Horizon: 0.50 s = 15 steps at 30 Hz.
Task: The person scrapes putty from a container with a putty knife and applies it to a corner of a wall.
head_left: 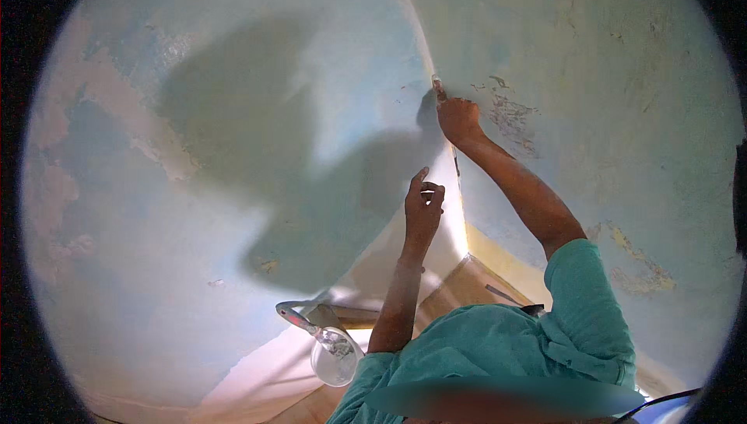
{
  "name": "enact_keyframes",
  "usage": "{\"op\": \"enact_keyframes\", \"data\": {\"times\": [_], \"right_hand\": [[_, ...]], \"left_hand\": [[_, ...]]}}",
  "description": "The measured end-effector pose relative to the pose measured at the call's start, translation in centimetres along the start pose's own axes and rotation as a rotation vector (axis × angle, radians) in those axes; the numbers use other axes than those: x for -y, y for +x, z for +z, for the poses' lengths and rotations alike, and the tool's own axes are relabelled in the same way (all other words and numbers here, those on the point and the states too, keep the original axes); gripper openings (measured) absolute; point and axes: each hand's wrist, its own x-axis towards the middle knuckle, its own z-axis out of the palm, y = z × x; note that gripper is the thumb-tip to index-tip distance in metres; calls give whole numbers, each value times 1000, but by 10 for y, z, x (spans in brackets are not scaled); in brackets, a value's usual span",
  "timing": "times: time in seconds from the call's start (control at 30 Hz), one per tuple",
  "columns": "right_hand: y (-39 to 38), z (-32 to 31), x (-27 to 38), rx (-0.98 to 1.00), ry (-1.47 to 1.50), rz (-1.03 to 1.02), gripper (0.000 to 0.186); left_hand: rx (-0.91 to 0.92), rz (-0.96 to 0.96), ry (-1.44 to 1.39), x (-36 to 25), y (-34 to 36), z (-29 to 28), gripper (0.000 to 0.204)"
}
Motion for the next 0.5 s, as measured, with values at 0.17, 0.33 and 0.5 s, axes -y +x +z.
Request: {"op": "enact_keyframes", "data": {"times": [0.17,0.33,0.5], "right_hand": [[-9,3,-3,62,34,-9,60],[-13,-30,-4,34,118,-34,63],[-4,-27,-6,-77,162,7,62]], "left_hand": [[33,44,-9,-6,1,5,41],[30,22,4,-7,5,11,42],[75,35,-40,-8,6,20,43]]}}
